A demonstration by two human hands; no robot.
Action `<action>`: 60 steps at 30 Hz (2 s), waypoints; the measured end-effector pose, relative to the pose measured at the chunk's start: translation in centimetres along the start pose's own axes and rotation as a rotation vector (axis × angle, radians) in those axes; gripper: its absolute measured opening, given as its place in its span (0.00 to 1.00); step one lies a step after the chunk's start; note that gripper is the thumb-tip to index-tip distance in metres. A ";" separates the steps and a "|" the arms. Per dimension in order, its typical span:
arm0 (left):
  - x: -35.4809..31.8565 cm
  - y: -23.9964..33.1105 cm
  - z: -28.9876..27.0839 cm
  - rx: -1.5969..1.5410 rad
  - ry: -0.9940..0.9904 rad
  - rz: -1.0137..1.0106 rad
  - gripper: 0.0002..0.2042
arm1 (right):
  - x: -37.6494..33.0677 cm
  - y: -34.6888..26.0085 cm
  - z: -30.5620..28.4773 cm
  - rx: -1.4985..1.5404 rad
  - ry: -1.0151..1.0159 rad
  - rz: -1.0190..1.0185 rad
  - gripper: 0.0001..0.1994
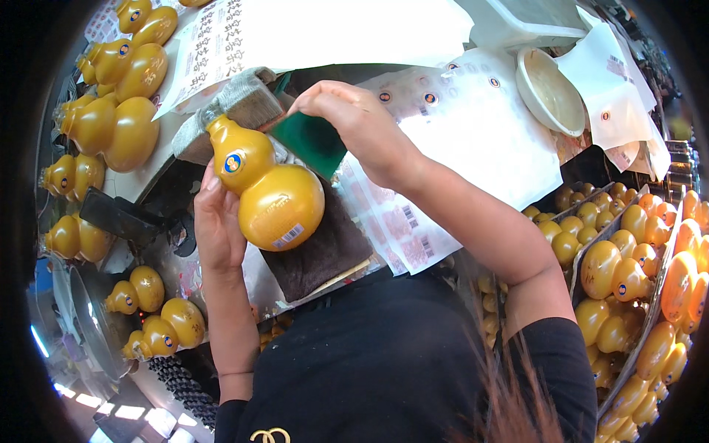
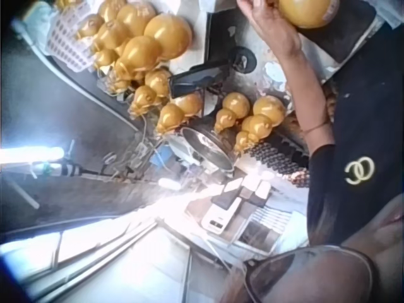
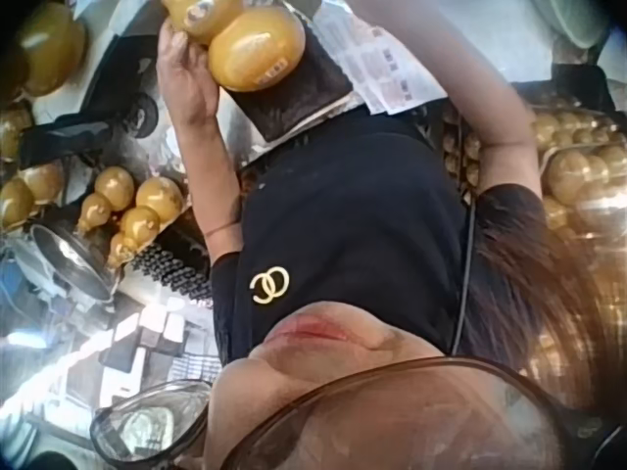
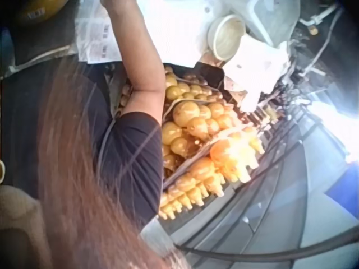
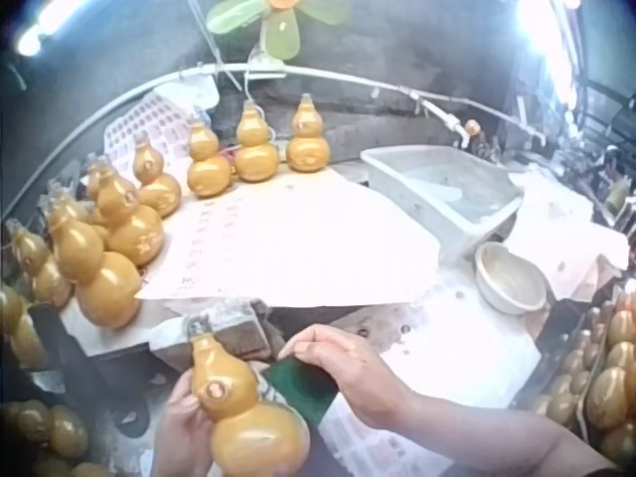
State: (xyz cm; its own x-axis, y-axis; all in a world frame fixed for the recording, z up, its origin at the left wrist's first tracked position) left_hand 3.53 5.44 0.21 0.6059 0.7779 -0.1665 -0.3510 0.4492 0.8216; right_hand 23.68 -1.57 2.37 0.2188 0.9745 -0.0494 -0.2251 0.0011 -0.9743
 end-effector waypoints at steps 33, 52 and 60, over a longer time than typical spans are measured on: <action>-0.4 0.5 0.0 0.083 0.029 0.051 0.22 | -1.2 -5.1 2.9 -0.834 0.084 -0.457 0.06; 0.5 -0.3 -0.4 0.289 -0.058 0.072 0.24 | -15.9 -0.8 -17.9 -1.285 0.506 0.330 0.20; 0.3 -0.3 -0.7 0.334 -0.061 0.082 0.26 | -7.6 0.5 -24.2 -1.534 0.531 0.466 0.24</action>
State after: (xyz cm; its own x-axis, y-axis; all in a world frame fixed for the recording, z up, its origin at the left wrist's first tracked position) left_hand 3.32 5.79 -0.47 0.6303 0.7734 -0.0680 -0.1532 0.2097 0.9657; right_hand 44.90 -14.38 -3.07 0.7487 0.6508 -0.1257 0.6360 -0.7588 -0.1403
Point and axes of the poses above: each hand's wrist, its own x-axis towards the middle knuckle, its own z-axis out of the palm, y = z × x, the point moved 3 cm from there along x, towards the middle knuckle, and after that the axes turned 1 degree about -y, right-handed, at the moved point
